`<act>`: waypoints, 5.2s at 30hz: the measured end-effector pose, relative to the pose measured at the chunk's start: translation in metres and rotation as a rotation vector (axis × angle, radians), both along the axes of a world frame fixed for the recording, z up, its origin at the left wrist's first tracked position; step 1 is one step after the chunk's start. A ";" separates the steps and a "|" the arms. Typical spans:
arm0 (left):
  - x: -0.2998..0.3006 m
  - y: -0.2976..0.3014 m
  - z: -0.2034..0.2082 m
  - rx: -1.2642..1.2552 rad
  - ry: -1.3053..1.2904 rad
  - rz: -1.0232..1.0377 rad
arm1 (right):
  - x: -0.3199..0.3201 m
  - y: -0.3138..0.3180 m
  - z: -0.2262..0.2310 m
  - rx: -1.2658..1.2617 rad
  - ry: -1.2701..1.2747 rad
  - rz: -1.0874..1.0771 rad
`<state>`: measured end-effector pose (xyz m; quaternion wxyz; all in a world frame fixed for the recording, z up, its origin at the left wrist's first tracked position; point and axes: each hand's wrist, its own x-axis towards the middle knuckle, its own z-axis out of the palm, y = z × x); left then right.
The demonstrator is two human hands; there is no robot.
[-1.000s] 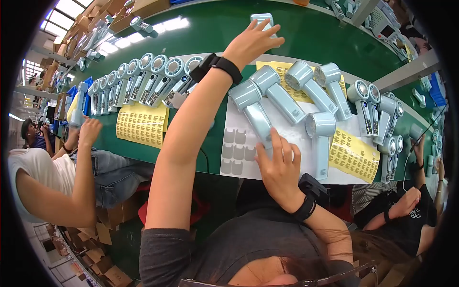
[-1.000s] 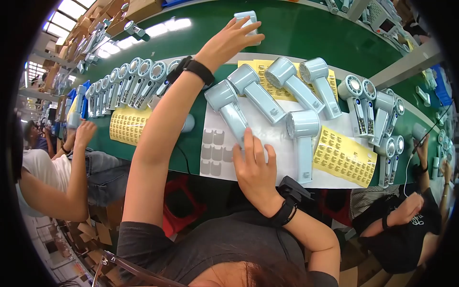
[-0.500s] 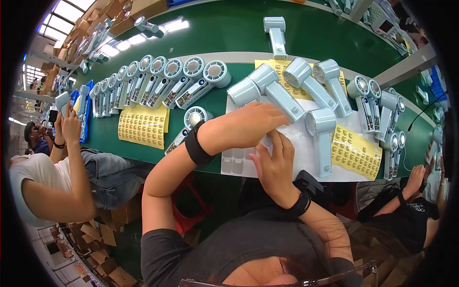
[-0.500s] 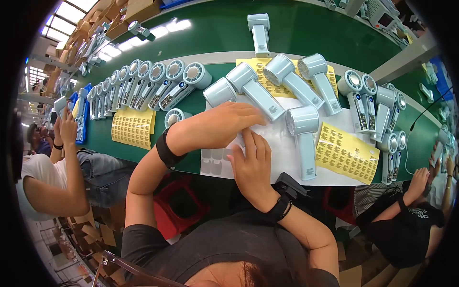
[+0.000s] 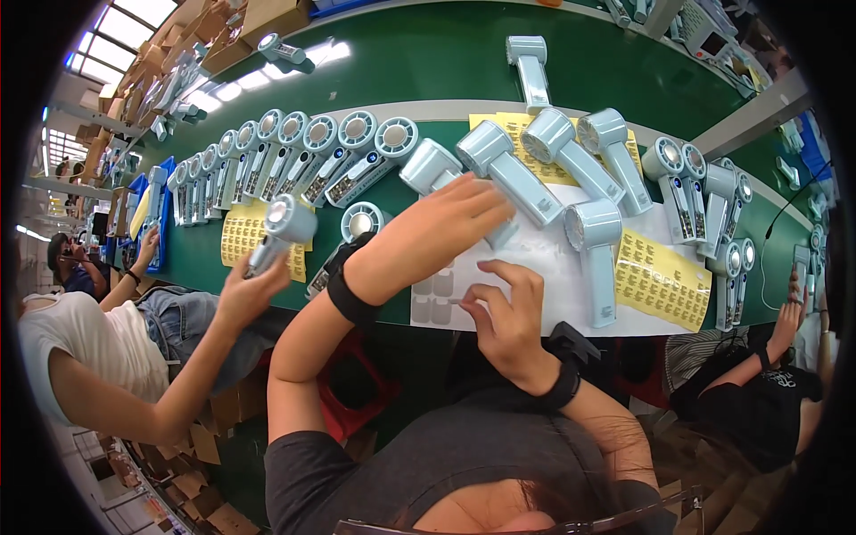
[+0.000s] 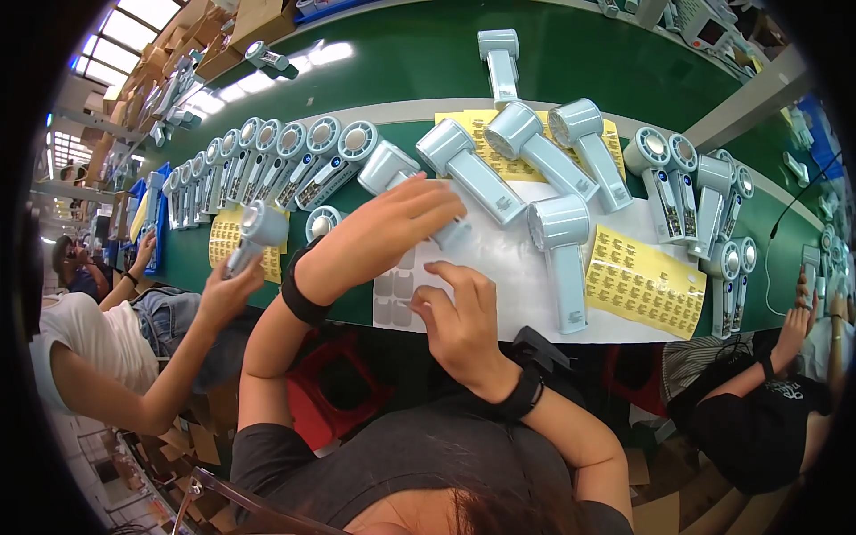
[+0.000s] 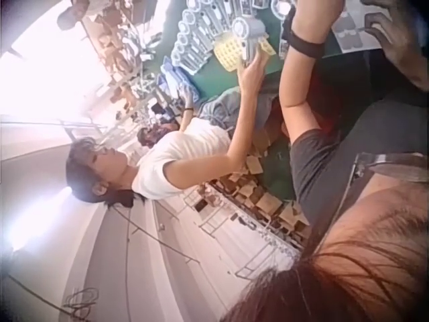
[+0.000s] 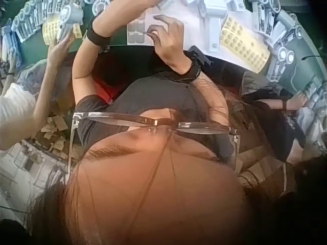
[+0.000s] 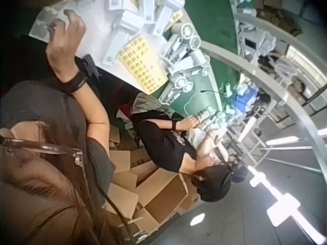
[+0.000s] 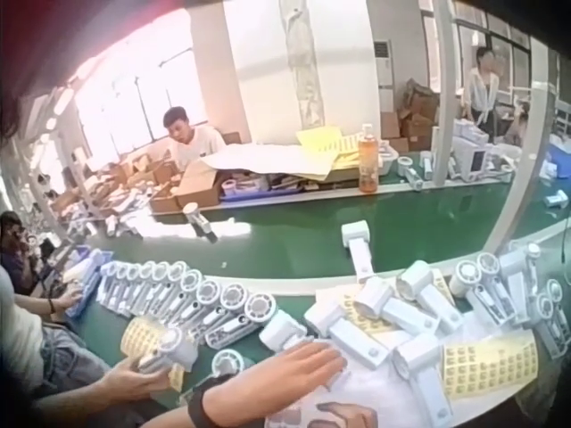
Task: The person peels stickers from a sheet and applies them to the handles of handheld fans, then picks up small plastic covers and presses them onto the base of each fan.
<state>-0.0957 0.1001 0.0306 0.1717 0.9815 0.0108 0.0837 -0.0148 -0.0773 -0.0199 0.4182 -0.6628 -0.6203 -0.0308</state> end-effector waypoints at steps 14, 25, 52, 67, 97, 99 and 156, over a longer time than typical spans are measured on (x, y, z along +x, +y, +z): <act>-0.012 -0.049 0.002 -0.297 -0.485 0.269 | 0.059 0.015 0.082 -0.077 1.171 0.176; -0.008 -0.051 -0.002 -0.325 -0.521 0.266 | 0.055 0.018 0.085 -0.068 1.058 0.132; 0.095 0.078 0.021 0.414 -0.422 -0.001 | 0.044 0.034 0.020 -0.148 0.235 -0.024; 0.153 0.139 -0.061 0.640 -0.377 0.131 | -0.005 0.045 -0.030 -0.128 0.129 -0.037; -0.009 -0.026 0.004 -0.371 -0.825 0.557 | -0.003 0.051 -0.017 -0.104 0.362 -0.018; -0.015 -0.029 0.000 -0.305 -0.793 0.517 | 0.011 0.039 0.011 -0.182 0.906 0.086; 0.089 0.048 0.051 0.305 -0.606 0.038 | 0.037 0.030 0.022 -0.130 0.405 0.038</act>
